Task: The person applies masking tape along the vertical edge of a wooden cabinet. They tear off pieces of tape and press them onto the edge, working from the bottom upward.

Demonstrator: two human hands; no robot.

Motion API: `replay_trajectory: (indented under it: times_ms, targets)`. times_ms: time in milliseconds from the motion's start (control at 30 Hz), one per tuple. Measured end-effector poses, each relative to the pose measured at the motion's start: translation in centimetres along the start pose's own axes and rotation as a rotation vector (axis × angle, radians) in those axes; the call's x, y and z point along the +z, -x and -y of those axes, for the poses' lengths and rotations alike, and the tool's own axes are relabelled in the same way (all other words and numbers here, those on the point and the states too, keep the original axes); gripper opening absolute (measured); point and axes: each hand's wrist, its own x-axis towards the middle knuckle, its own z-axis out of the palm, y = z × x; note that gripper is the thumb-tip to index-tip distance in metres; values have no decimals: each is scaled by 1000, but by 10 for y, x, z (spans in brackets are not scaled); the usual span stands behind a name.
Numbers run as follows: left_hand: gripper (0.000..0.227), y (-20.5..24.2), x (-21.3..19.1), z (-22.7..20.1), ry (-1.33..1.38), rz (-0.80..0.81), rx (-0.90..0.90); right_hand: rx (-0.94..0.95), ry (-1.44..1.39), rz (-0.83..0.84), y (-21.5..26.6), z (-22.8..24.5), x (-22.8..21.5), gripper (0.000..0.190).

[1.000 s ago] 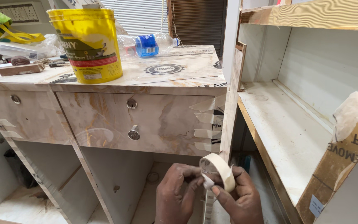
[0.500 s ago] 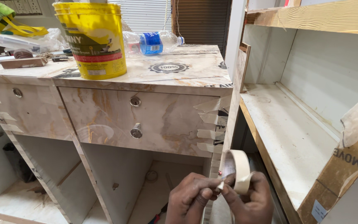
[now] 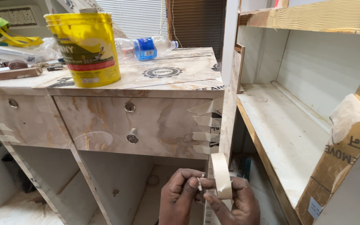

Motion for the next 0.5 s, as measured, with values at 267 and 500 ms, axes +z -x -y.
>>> replay_trajectory:
  times_ms: [267,500]
  targets:
    - [39,0,-1,-6,-215,28,416,-164,252,47,4,9,7,29]
    - [24,2,-4,-46,-444,111,407,-40,66,103,-7,20,-9,31]
